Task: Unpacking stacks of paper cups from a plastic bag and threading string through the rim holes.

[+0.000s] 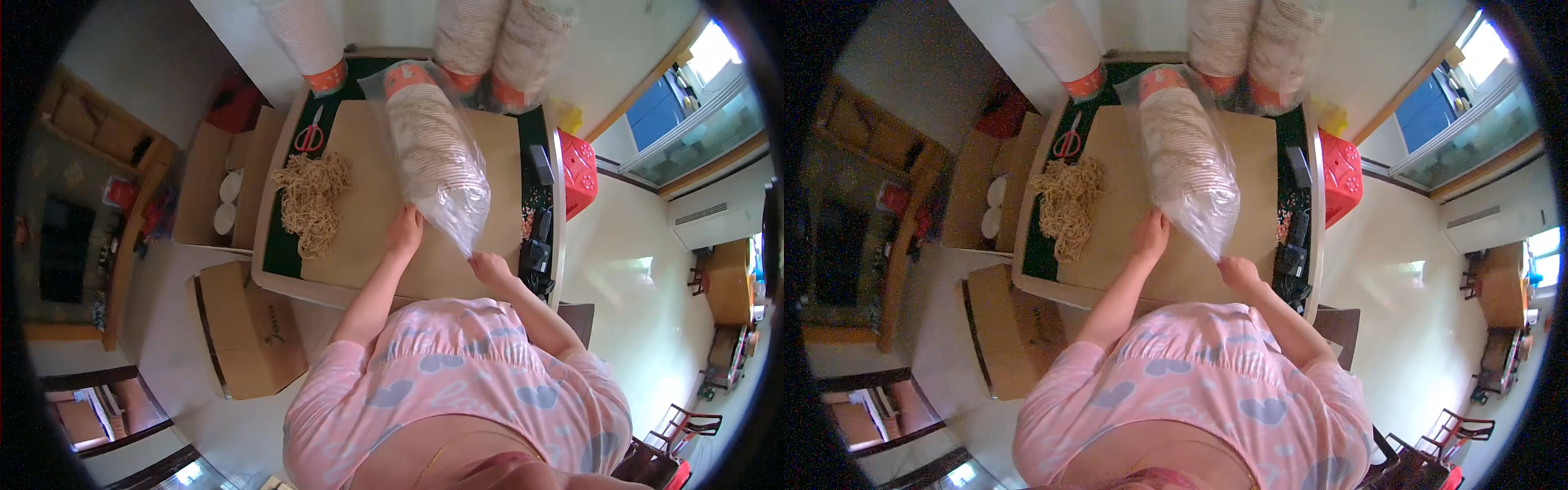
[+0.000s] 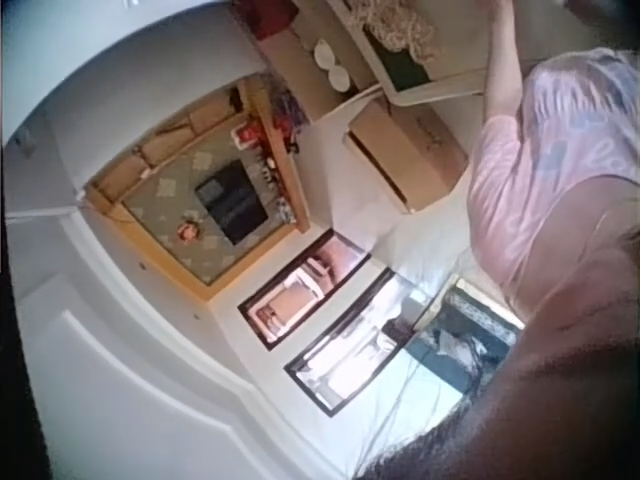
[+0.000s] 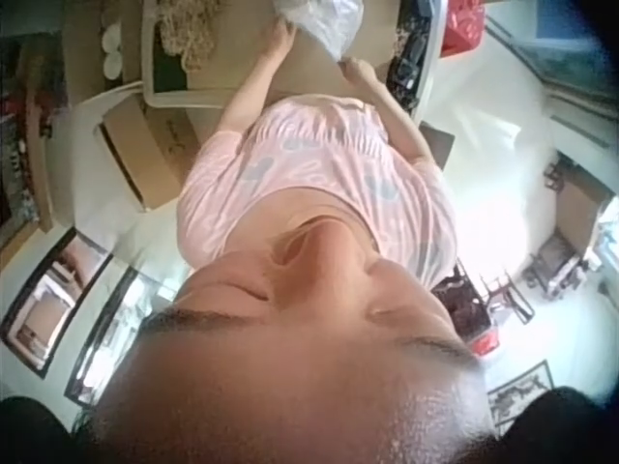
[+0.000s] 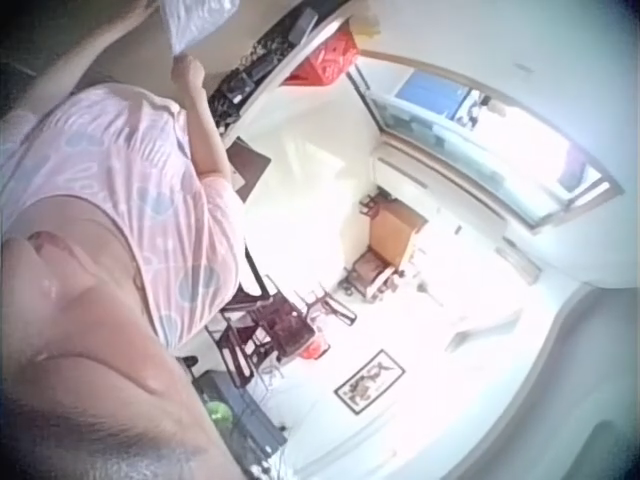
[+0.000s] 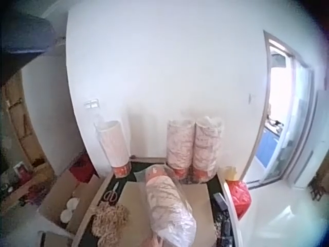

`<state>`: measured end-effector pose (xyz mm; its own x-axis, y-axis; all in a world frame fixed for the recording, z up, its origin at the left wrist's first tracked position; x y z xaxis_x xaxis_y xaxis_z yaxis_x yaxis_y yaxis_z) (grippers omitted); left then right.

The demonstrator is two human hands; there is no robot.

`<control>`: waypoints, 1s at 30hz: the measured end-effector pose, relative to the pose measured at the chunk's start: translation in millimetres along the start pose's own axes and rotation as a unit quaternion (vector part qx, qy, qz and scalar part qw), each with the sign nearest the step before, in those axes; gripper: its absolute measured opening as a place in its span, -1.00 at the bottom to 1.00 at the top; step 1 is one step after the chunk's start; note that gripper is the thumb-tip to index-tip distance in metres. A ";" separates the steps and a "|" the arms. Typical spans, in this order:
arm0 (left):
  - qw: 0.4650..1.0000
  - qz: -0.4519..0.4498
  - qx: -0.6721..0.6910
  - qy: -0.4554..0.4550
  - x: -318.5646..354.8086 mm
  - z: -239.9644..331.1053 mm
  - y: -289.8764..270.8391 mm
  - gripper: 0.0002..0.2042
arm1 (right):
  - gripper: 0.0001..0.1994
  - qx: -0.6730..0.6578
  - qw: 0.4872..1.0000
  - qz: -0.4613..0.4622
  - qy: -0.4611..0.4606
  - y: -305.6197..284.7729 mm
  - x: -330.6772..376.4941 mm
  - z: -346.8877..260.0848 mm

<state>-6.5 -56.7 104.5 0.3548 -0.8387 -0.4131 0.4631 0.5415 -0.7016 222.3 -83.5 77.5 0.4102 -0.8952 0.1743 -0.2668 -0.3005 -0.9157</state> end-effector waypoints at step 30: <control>0.870 -0.041 0.310 -0.382 40.5 -90.3 -49.2 -0.50 | -0.48 -0.360 0.894 0.253 0.082 -99.8 -44.4 65.0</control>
<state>-88.3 -122.5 69.8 0.6264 -0.7213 0.2956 0.7772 0.6070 -0.1656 287.4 7.7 137.6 -0.0397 -0.9950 -0.0919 -0.8982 0.0758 -0.4330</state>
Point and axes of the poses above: each hand's wrist, its own x-axis away from the middle knuckle, its own y-axis out of the palm, z = x × y, the point moved 6 cm from there along -x, towards the middle knuckle, and after that the axes turned 10 degrees about z, right-handed, at the moved point
